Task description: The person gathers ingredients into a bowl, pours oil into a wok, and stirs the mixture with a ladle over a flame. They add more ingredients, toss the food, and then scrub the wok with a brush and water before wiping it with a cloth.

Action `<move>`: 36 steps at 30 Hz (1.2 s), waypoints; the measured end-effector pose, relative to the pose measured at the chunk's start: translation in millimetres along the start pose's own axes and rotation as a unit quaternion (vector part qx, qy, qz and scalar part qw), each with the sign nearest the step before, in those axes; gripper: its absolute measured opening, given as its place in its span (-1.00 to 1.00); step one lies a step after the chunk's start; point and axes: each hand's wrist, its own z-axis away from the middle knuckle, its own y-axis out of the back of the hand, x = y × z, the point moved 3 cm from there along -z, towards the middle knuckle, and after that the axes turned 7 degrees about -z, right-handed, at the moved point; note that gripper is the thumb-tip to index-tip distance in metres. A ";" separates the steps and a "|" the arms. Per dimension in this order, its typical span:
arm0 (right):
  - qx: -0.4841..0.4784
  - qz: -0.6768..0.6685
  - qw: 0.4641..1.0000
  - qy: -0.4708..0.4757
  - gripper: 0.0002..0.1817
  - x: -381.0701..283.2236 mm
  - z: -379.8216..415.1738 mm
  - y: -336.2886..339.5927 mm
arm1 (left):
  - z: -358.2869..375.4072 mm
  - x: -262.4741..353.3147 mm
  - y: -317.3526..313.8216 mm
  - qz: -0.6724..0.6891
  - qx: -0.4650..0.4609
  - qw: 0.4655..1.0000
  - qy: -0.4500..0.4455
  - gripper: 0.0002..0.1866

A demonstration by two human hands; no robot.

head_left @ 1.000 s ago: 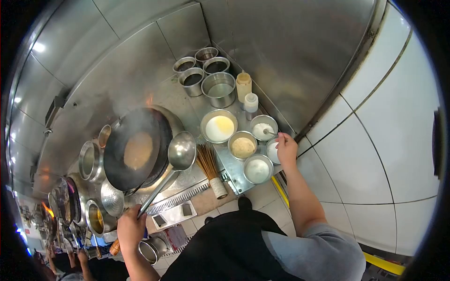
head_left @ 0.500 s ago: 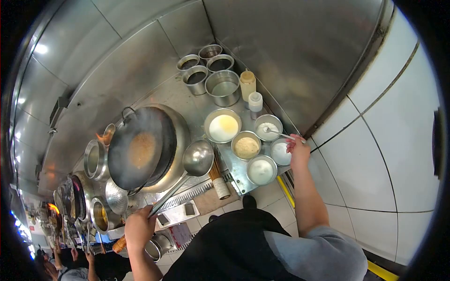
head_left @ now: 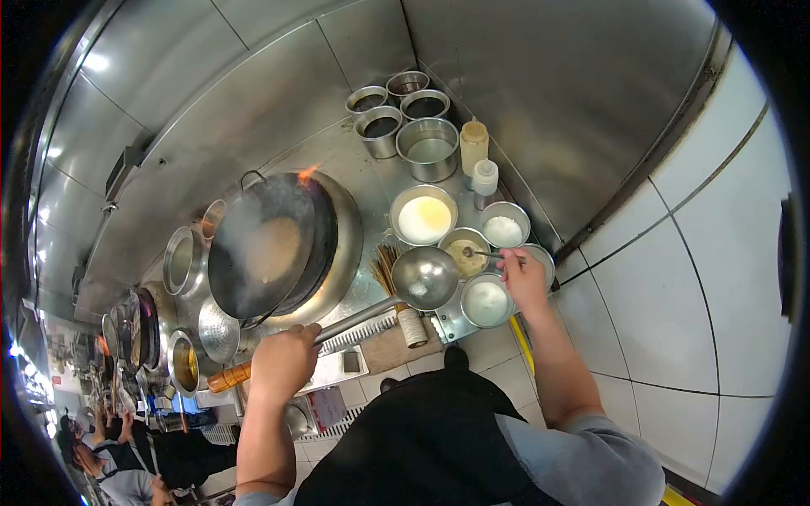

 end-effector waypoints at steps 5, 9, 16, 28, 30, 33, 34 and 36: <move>0.023 0.020 1.000 -0.004 -0.72 31.9 -8.7 -15.1 | 9.0 -3.3 2.5 -0.015 -0.023 1.000 -0.003 -0.69; 0.040 -0.045 0.996 -0.064 -0.74 36.1 -9.9 -14.3 | 18.5 -7.4 0.0 -0.007 -0.028 1.000 0.004 -0.70; 0.047 -0.141 0.982 -0.113 -0.75 39.5 -19.0 6.2 | 27.9 -15.7 -7.0 0.002 -0.029 0.999 0.019 -0.72; 0.033 -0.197 0.968 -0.150 -0.76 34.6 -16.6 5.0 | 26.2 -14.9 -9.4 0.016 -0.020 1.000 0.018 -0.74; 0.022 -0.209 0.966 -0.149 -0.76 21.6 -12.2 10.2 | 24.8 -14.2 -9.4 0.019 -0.021 0.999 0.016 -0.74; -0.036 -0.213 0.967 -0.132 -0.75 -20.5 4.8 9.9 | 20.4 -11.1 -10.4 0.013 -0.018 1.000 0.015 -0.74; -0.079 -0.205 0.969 -0.117 -0.75 -33.8 12.5 8.3 | 17.1 -8.8 -11.0 0.005 -0.025 1.000 0.014 -0.74; -0.073 -0.067 0.995 -0.028 -0.74 -48.1 26.8 13.6 | 13.2 -3.7 -11.1 -0.002 -0.040 0.999 0.009 -0.74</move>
